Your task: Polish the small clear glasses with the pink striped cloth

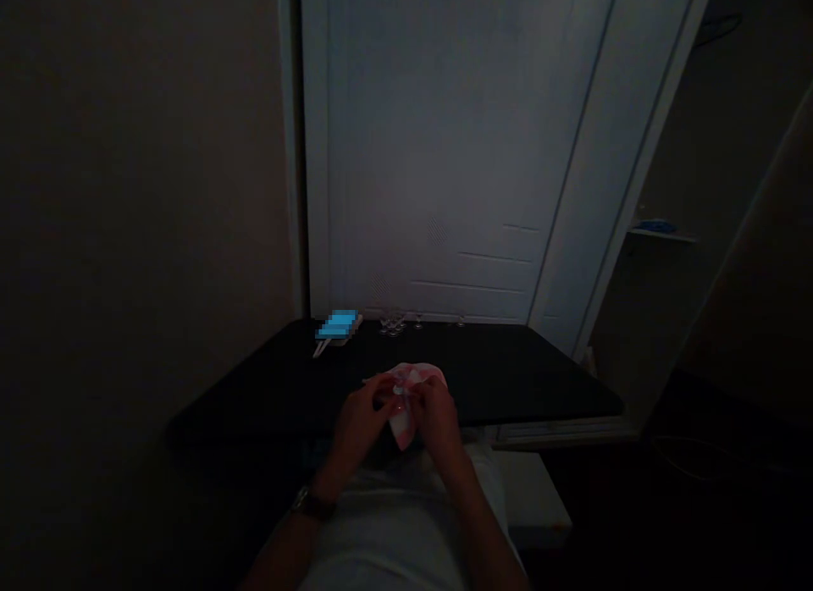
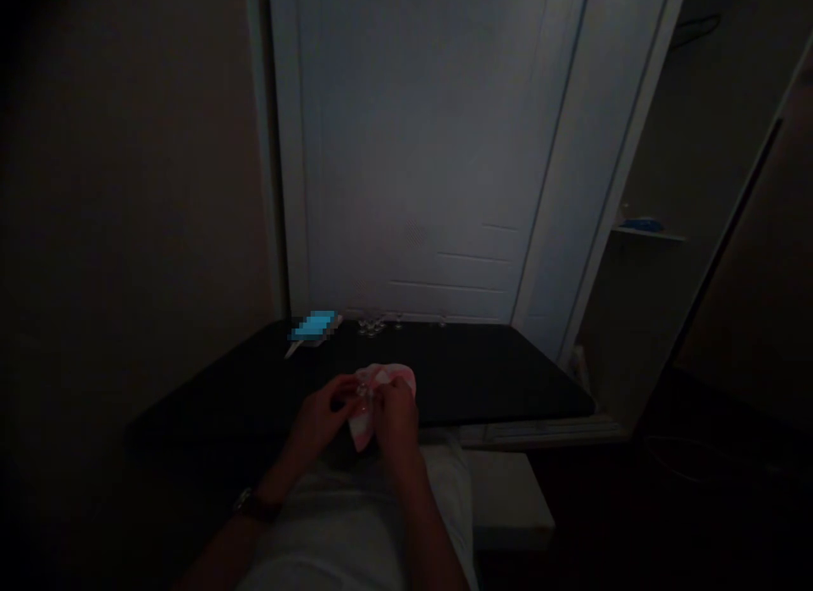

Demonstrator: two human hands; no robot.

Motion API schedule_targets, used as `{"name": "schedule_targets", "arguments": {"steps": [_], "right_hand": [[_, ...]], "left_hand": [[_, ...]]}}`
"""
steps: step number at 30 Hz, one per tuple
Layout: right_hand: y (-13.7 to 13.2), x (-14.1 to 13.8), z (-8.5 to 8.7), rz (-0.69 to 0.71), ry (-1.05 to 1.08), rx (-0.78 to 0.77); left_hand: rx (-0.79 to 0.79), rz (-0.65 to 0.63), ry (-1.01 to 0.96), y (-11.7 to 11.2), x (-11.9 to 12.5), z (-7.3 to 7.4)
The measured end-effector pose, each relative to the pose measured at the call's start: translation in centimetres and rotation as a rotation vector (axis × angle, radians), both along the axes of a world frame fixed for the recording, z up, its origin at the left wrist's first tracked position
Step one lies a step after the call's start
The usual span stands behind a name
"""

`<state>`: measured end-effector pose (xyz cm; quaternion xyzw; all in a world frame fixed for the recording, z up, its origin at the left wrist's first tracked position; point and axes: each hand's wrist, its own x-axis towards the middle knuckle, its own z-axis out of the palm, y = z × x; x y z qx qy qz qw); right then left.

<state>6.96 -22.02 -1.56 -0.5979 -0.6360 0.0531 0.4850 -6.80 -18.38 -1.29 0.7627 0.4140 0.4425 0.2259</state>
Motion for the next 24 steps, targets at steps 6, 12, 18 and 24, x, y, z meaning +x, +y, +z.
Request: {"name": "schedule_targets", "arguments": {"steps": [6, 12, 18, 24], "right_hand": [[-0.3, -0.2, 0.3, 0.001, 0.088, 0.106], [-0.4, -0.2, 0.6, 0.047, 0.087, 0.201], [0.2, 0.5, -0.3, 0.048, 0.014, 0.079], [0.3, 0.6, -0.3, 0.026, -0.031, 0.059]], "left_hand": [[0.102, 0.111, 0.102, -0.6, 0.5, 0.2], [0.067, 0.032, 0.047, -0.4, 0.3, 0.1], [0.048, 0.036, 0.066, -0.8, 0.2, 0.2], [0.121, 0.12, 0.126, -1.1, 0.5, 0.3]]}}
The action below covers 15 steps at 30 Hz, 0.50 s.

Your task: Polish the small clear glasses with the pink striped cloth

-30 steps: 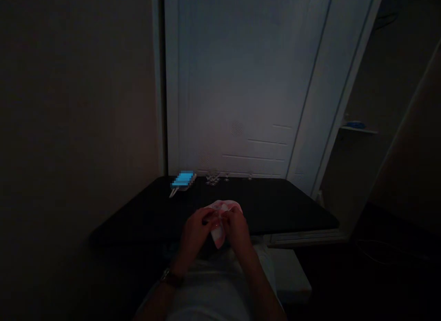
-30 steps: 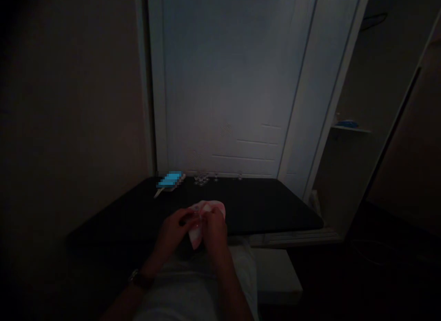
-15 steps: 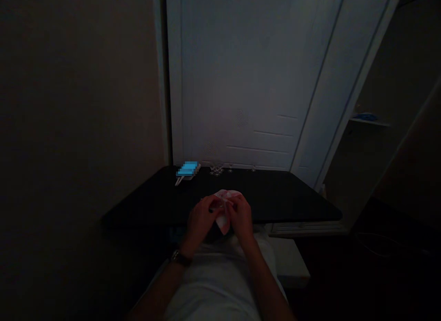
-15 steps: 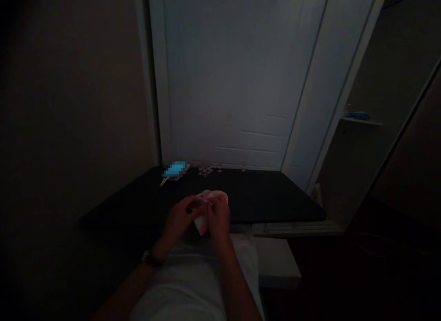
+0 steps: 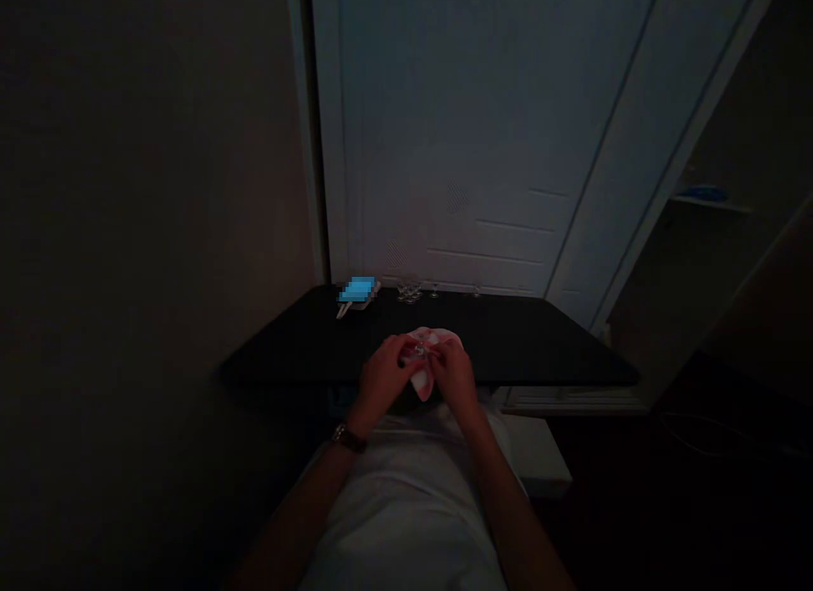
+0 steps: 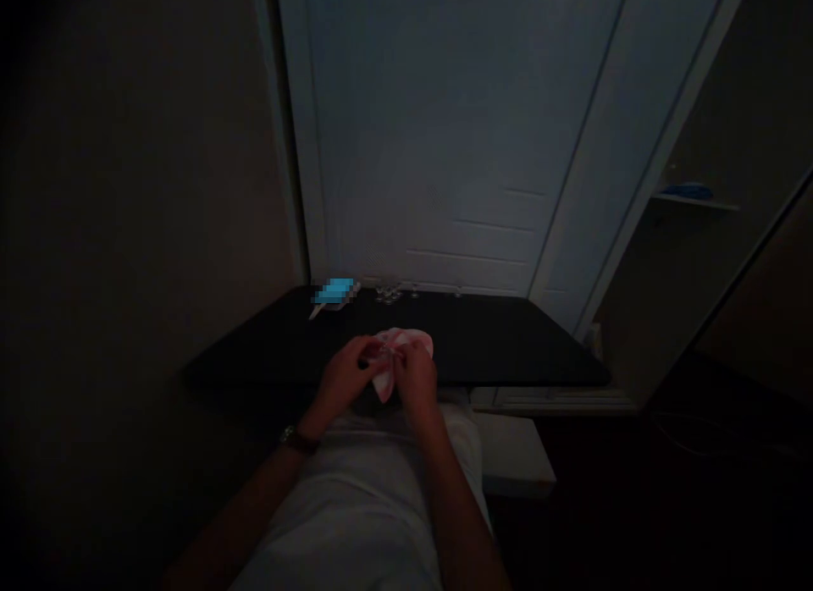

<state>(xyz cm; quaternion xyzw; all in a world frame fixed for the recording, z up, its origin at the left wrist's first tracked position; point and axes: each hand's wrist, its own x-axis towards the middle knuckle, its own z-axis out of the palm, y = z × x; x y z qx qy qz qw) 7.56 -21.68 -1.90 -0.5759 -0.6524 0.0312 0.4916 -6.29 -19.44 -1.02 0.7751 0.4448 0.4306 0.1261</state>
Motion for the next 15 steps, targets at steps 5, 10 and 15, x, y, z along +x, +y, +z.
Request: {"name": "schedule_targets", "arguments": {"steps": [5, 10, 15], "right_hand": [[0.0, 0.1, -0.2, -0.008, 0.016, 0.015], [-0.4, -0.1, 0.2, 0.016, 0.093, 0.101], [-1.0, -0.6, 0.7, 0.02, 0.099, 0.167]], "left_hand": [[0.008, 0.007, 0.006, 0.1, 0.0, -0.1], [-0.073, -0.05, -0.008, -0.2, -0.3, 0.2], [-0.028, -0.05, 0.03, -0.5, -0.4, 0.4]]}}
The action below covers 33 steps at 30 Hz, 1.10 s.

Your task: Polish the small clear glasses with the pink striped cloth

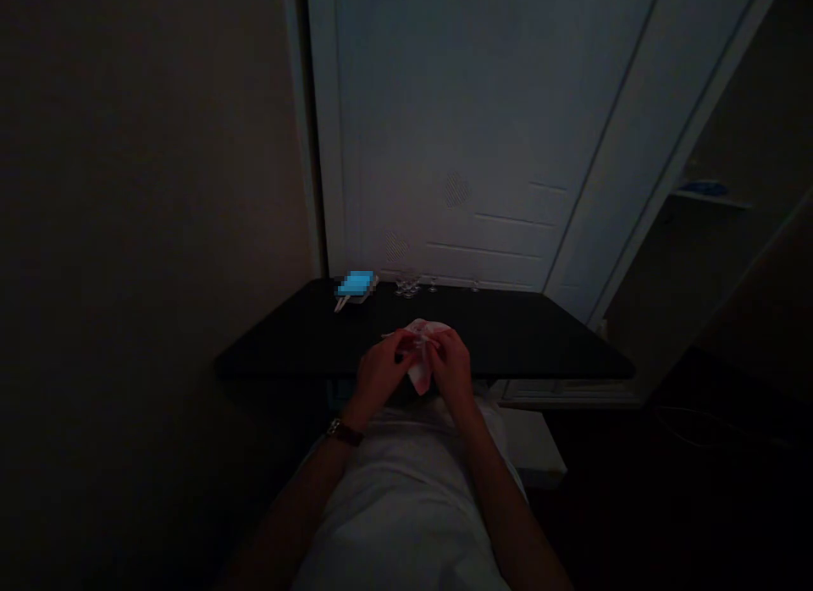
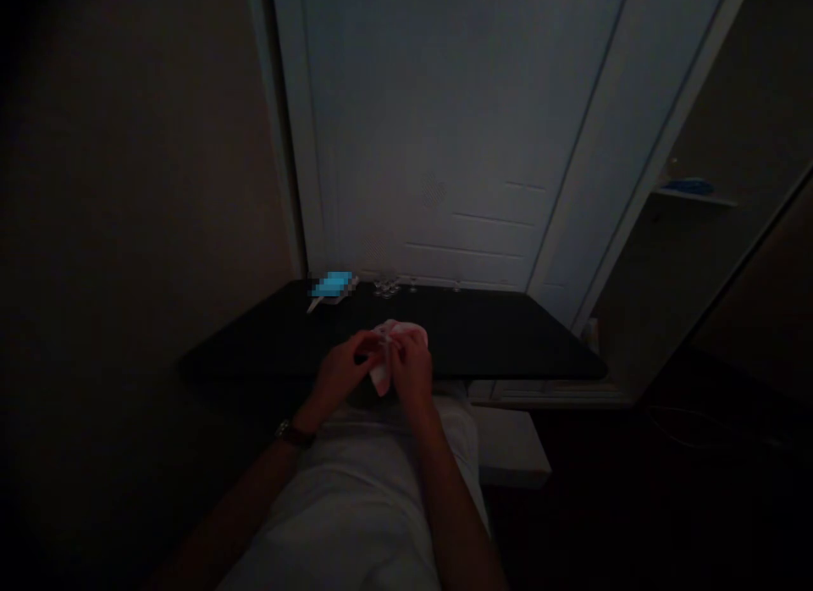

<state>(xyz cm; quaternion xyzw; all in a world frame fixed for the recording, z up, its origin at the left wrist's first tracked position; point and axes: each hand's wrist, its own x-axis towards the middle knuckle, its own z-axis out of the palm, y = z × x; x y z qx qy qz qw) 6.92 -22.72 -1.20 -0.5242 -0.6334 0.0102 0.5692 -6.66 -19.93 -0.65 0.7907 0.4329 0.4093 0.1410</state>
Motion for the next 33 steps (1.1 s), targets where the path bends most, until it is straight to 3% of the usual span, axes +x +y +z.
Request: {"name": "schedule_targets", "arguments": {"steps": [7, 15, 21, 29, 33], "right_hand": [[0.5, 0.6, -0.4, 0.017, -0.081, -0.139], [0.9, 1.0, -0.3, -0.034, -0.193, -0.224], [0.8, 1.0, -0.2, -0.056, -0.187, -0.206], [1.1, 1.1, -0.5, -0.042, -0.147, -0.193], [1.1, 0.9, -0.7, -0.056, -0.126, -0.179]], "left_hand": [[0.072, 0.094, 0.053, -0.1, 0.2, 0.0], [0.07, 0.073, 0.025, 0.3, -0.1, -0.5], [0.071, 0.06, 0.028, 0.1, 0.1, -0.4], [0.133, 0.192, 0.155, -0.3, 0.8, 0.1], [0.113, 0.16, 0.108, -0.1, 0.4, -0.3]]}}
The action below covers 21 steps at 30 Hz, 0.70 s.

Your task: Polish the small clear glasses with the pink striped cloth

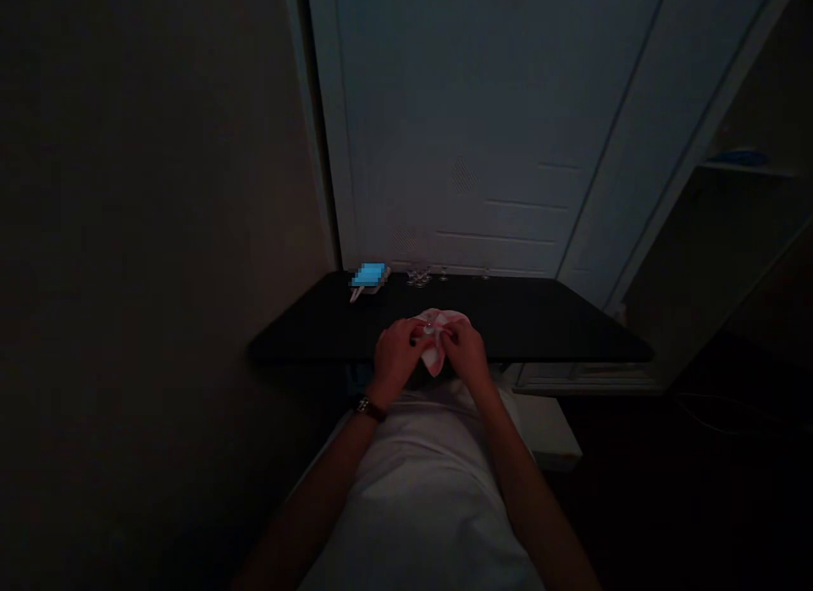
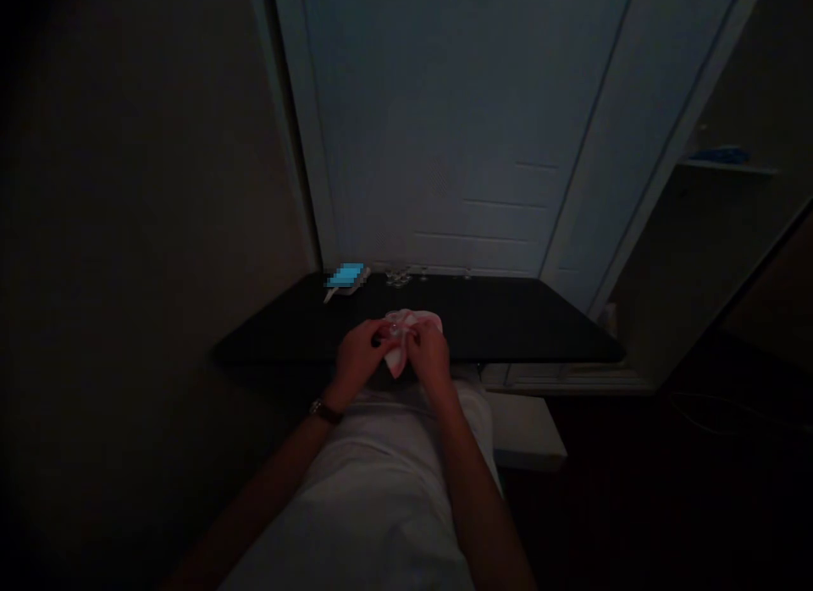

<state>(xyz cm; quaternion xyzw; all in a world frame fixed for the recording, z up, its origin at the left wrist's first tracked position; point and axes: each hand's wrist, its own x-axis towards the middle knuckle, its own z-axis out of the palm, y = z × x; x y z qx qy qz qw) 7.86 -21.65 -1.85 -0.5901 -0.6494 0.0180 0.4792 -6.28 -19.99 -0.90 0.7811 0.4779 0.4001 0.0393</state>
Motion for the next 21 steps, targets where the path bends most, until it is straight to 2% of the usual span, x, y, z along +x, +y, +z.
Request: {"name": "schedule_targets", "arguments": {"steps": [6, 15, 21], "right_hand": [[-0.09, -0.21, -0.09, -0.039, 0.033, 0.041], [-0.71, -0.4, 0.23, -0.028, 0.08, 0.112], [-0.44, -0.14, 0.07, -0.009, -0.001, 0.053]], "left_hand": [[-0.017, -0.057, -0.079, 0.02, -0.18, -0.16], [-0.066, -0.046, -0.059, -0.39, 0.08, 0.37], [-0.027, -0.069, -0.066, 0.17, 0.01, -0.08]]}}
